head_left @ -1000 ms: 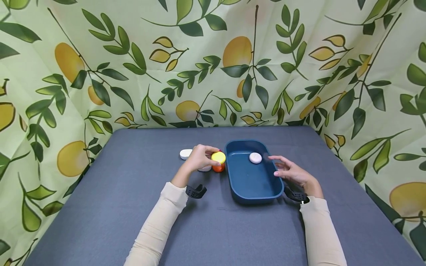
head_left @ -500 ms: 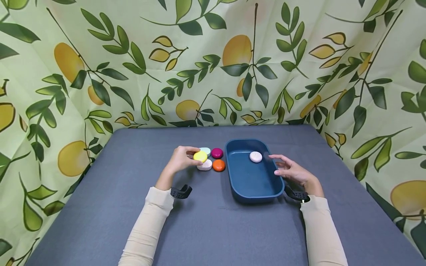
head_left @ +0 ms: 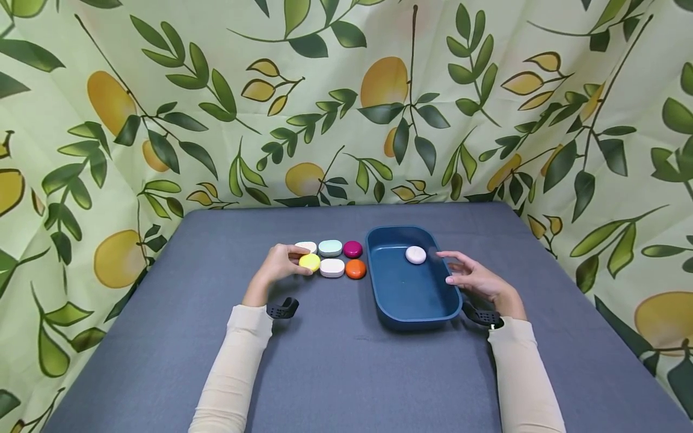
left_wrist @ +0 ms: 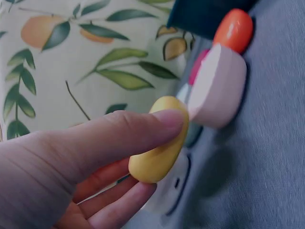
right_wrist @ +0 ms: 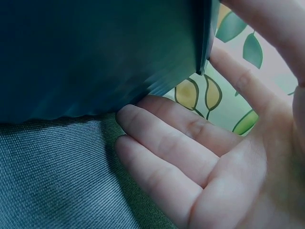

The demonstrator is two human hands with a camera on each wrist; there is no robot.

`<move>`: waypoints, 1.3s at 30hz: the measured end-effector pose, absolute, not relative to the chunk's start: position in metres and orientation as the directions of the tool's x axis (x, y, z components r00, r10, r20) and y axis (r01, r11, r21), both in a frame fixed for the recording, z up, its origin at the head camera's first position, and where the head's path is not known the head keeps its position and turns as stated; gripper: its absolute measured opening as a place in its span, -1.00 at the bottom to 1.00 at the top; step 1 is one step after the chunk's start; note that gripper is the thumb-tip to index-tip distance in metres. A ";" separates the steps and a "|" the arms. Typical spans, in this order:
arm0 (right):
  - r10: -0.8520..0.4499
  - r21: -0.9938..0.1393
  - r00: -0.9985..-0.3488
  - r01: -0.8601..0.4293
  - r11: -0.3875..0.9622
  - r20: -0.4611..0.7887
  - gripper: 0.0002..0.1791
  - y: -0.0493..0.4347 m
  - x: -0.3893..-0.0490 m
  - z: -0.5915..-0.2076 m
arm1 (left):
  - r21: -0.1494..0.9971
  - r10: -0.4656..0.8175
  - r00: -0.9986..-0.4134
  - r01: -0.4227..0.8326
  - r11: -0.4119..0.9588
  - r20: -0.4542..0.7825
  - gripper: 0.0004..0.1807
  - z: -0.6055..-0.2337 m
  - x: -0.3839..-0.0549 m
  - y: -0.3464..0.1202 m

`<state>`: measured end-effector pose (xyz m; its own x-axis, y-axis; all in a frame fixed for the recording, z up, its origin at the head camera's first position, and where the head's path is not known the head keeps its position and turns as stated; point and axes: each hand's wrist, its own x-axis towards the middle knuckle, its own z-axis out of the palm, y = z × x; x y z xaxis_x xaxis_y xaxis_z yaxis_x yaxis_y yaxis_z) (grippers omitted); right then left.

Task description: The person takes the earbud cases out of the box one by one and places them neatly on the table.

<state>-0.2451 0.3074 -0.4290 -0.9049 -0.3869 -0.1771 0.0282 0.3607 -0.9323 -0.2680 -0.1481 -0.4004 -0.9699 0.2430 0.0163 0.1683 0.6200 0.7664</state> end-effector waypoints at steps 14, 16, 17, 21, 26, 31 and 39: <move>-0.393 -0.930 -0.903 0.020 0.367 -0.175 -0.26 0.308 -0.244 -0.429 | 0.705 0.224 -0.973 0.128 0.698 -0.046 -0.43 -0.415 -0.272 -0.158; -0.393 -0.930 -0.903 0.020 0.367 -0.174 -0.26 0.308 -0.245 -0.429 | 0.703 0.220 -0.974 0.126 0.700 -0.044 -0.44 -0.416 -0.272 -0.158; -0.391 -0.930 -0.904 0.020 0.366 -0.174 -0.26 0.308 -0.245 -0.429 | 0.703 0.217 -0.975 0.123 0.700 -0.045 -0.44 -0.416 -0.272 -0.157; -0.393 -0.932 -0.904 0.017 0.362 -0.170 -0.26 0.309 -0.245 -0.429 | 0.697 0.221 -0.975 0.134 0.705 -0.036 -0.44 -0.415 -0.272 -0.156; -0.394 -0.932 -0.903 0.019 0.361 -0.171 -0.26 0.309 -0.245 -0.430 | 0.694 0.230 -0.973 0.143 0.706 -0.033 -0.44 -0.415 -0.272 -0.155; -0.390 -0.926 -0.904 0.018 0.377 -0.176 -0.25 0.308 -0.244 -0.428 | 0.697 0.237 -0.971 0.140 0.703 -0.043 -0.44 -0.415 -0.273 -0.156; -0.402 -0.918 -0.899 -0.003 0.397 -0.171 -0.26 0.309 -0.243 -0.422 | 0.724 0.196 -0.979 0.089 0.684 -0.064 -0.47 -0.409 -0.272 -0.159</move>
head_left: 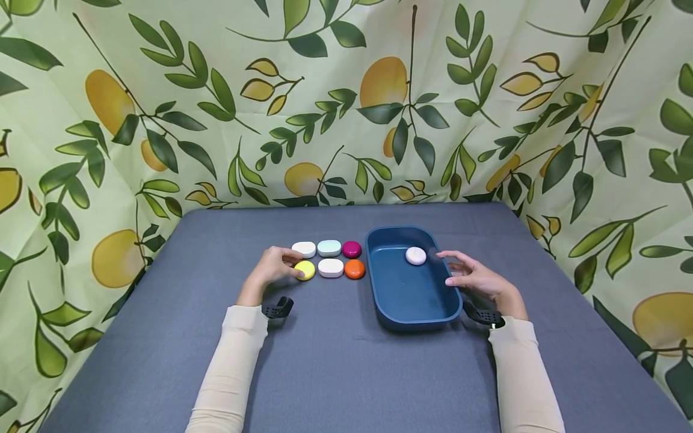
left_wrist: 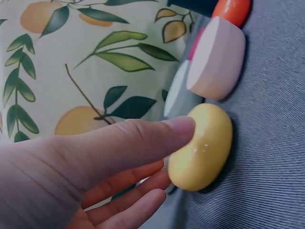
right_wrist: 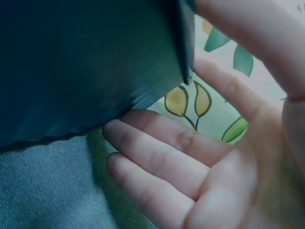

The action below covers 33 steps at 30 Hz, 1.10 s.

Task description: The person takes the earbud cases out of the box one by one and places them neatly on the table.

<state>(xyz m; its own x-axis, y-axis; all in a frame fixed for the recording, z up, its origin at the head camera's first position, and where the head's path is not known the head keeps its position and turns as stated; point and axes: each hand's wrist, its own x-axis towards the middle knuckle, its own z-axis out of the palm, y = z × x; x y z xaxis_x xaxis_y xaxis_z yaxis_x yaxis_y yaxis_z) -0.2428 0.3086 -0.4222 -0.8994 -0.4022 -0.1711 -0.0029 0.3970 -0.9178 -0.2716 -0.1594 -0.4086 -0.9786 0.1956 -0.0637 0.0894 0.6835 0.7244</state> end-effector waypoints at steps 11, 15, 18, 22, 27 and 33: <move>-0.429 -0.923 -0.890 -0.028 0.385 -0.152 -0.27 0.314 -0.243 -0.423 | 0.763 0.293 -0.956 0.206 0.613 0.023 -0.50 -0.388 -0.264 -0.145; -0.427 -0.924 -0.890 -0.021 0.381 -0.156 -0.26 0.313 -0.244 -0.424 | 0.768 0.349 -0.937 0.248 0.591 0.034 -0.49 -0.379 -0.259 -0.131; -0.419 -0.924 -0.894 -0.013 0.382 -0.161 -0.26 0.313 -0.244 -0.425 | 0.759 0.391 -0.919 0.290 0.583 0.051 -0.50 -0.371 -0.256 -0.119; -0.404 -0.923 -0.900 -0.005 0.386 -0.164 -0.25 0.314 -0.243 -0.425 | 0.747 0.441 -0.894 0.346 0.568 0.079 -0.51 -0.362 -0.255 -0.104; -0.393 -0.924 -0.903 0.011 0.382 -0.173 -0.24 0.315 -0.241 -0.427 | 0.756 0.470 -0.878 0.365 0.543 0.087 -0.49 -0.356 -0.257 -0.086; -0.404 -0.928 -0.899 0.006 0.372 -0.168 -0.25 0.314 -0.239 -0.428 | 0.771 0.497 -0.862 0.382 0.509 0.099 -0.45 -0.351 -0.257 -0.062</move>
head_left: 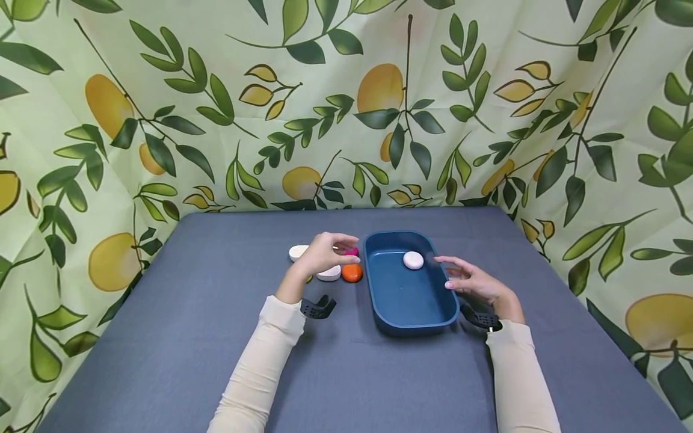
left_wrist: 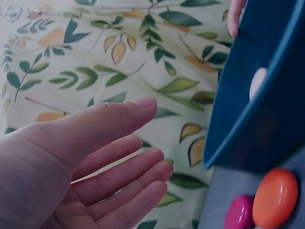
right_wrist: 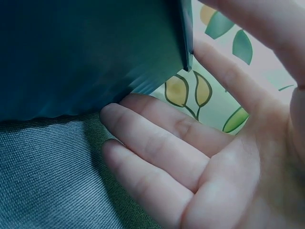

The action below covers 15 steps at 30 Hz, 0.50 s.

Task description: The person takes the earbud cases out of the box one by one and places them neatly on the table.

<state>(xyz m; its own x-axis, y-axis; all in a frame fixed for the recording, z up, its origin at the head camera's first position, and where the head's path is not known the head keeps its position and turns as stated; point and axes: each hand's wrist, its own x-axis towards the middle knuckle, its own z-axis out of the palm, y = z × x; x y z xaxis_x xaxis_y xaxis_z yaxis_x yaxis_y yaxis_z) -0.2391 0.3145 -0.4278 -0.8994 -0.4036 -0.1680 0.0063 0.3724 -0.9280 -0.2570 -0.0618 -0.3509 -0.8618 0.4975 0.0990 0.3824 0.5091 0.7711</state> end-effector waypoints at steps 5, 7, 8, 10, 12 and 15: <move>-0.408 -0.929 -0.897 0.009 0.371 -0.172 -0.26 0.314 -0.239 -0.428 | 0.779 0.520 -0.849 0.388 0.492 0.095 -0.45 -0.350 -0.261 -0.039; -0.407 -0.929 -0.897 0.012 0.371 -0.174 -0.26 0.313 -0.239 -0.428 | 0.789 0.523 -0.848 0.378 0.484 0.085 -0.46 -0.349 -0.262 -0.029; -0.407 -0.929 -0.896 0.013 0.371 -0.175 -0.26 0.313 -0.240 -0.428 | 0.794 0.527 -0.846 0.375 0.478 0.083 -0.46 -0.349 -0.263 -0.025; -0.404 -0.928 -0.898 0.015 0.372 -0.177 -0.25 0.313 -0.240 -0.428 | 0.802 0.533 -0.842 0.375 0.466 0.084 -0.47 -0.350 -0.264 -0.015; -0.400 -0.928 -0.900 0.015 0.373 -0.175 -0.25 0.313 -0.240 -0.428 | 0.805 0.536 -0.840 0.371 0.463 0.079 -0.48 -0.352 -0.265 -0.005; -0.395 -0.928 -0.902 0.018 0.372 -0.176 -0.25 0.313 -0.240 -0.428 | 0.805 0.540 -0.839 0.365 0.467 0.067 -0.49 -0.357 -0.265 0.010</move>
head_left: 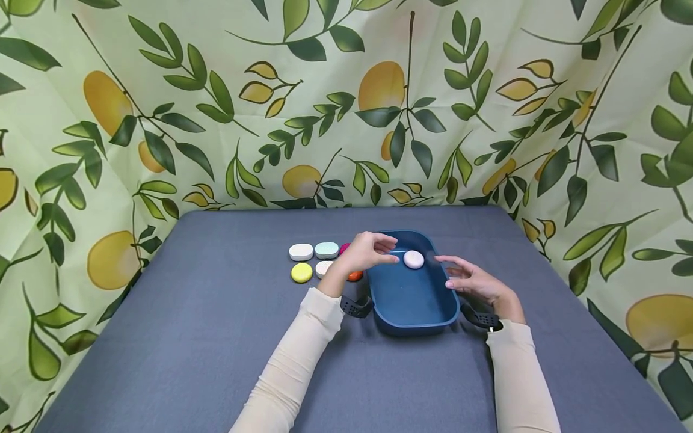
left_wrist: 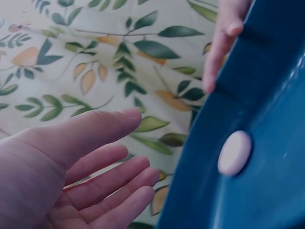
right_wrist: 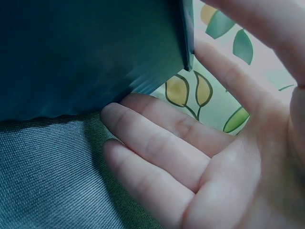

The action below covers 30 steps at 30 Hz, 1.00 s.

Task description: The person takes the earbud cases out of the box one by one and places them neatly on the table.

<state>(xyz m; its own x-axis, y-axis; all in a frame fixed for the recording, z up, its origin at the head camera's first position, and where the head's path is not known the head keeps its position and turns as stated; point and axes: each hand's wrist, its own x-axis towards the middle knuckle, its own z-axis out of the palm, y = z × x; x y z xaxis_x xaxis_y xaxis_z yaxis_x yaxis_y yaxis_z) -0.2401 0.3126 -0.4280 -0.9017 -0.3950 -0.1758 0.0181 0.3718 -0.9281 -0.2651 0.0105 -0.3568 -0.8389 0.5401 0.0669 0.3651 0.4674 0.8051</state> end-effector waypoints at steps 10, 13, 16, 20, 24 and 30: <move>-0.393 -0.929 -0.902 0.023 0.369 -0.178 -0.27 0.310 -0.237 -0.427 | 0.833 0.498 -0.866 0.308 0.459 0.045 -0.52 -0.371 -0.268 0.050; -0.396 -0.929 -0.901 0.022 0.369 -0.179 -0.26 0.311 -0.238 -0.428 | 0.843 0.446 -0.893 0.278 0.460 0.051 -0.52 -0.373 -0.268 0.061; -0.402 -0.929 -0.898 0.018 0.370 -0.178 -0.25 0.312 -0.239 -0.428 | 0.860 0.375 -0.925 0.243 0.449 0.066 -0.53 -0.375 -0.270 0.073; -0.396 -0.927 -0.900 0.024 0.374 -0.183 -0.24 0.313 -0.239 -0.428 | 0.880 0.255 -0.966 0.165 0.446 0.052 -0.54 -0.380 -0.272 0.088; -0.394 -0.927 -0.900 0.028 0.375 -0.186 -0.24 0.312 -0.239 -0.428 | 0.886 0.156 -0.988 0.086 0.457 0.015 -0.53 -0.386 -0.274 0.100; -0.383 -0.928 -0.906 0.027 0.371 -0.179 -0.25 0.311 -0.237 -0.427 | 0.876 0.138 -0.990 0.060 0.479 -0.007 -0.50 -0.396 -0.282 0.106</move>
